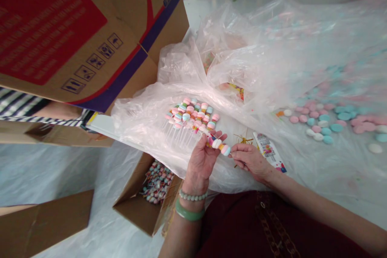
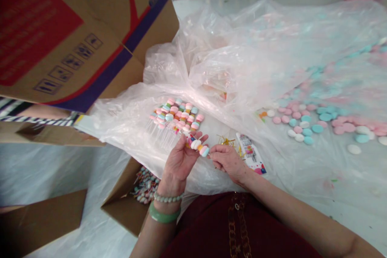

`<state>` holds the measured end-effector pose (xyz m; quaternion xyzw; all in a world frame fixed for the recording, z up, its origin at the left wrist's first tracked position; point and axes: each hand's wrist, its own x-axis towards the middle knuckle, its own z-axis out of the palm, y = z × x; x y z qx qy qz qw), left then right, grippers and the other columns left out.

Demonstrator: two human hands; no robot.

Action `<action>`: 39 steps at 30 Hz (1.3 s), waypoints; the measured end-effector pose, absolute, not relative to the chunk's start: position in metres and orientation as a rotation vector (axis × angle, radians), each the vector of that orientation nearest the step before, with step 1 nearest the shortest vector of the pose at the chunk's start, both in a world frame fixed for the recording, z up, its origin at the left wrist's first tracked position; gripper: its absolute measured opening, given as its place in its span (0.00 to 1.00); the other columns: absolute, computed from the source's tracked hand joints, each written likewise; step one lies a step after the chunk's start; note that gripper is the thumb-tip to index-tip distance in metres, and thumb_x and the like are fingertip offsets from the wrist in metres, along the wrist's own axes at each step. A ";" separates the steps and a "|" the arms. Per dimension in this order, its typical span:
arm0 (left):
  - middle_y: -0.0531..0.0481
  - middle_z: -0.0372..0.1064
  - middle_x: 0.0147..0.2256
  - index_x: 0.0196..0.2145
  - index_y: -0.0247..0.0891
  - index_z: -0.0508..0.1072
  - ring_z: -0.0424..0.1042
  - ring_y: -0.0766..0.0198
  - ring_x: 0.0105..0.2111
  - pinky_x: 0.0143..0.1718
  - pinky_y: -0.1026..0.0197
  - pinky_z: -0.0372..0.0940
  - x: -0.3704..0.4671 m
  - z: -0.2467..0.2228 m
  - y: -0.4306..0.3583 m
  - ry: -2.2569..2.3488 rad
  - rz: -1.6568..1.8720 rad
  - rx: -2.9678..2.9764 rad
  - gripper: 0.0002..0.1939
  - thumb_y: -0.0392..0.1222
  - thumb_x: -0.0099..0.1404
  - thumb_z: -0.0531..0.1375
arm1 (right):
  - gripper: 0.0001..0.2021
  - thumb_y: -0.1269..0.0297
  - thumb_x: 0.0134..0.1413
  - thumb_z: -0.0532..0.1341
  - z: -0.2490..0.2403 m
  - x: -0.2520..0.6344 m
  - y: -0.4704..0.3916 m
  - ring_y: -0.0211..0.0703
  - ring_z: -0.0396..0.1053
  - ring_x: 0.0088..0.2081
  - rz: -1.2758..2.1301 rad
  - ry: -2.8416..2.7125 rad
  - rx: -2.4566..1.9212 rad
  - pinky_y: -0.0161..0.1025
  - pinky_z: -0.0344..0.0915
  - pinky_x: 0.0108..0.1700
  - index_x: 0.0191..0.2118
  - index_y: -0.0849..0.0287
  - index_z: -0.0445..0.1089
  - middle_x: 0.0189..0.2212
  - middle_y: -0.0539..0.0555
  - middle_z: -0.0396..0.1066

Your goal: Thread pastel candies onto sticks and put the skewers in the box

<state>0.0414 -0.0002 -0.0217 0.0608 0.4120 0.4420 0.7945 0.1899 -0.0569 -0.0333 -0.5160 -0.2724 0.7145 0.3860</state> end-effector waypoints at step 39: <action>0.49 0.70 0.30 0.30 0.35 0.71 0.74 0.54 0.38 0.42 0.48 0.67 0.036 -0.010 0.031 0.859 0.923 0.167 0.13 0.49 0.64 0.58 | 0.06 0.64 0.50 0.57 -0.036 0.190 -0.053 0.35 0.55 0.23 1.372 -1.245 -1.568 0.33 0.49 0.26 0.25 0.57 0.66 0.19 0.45 0.56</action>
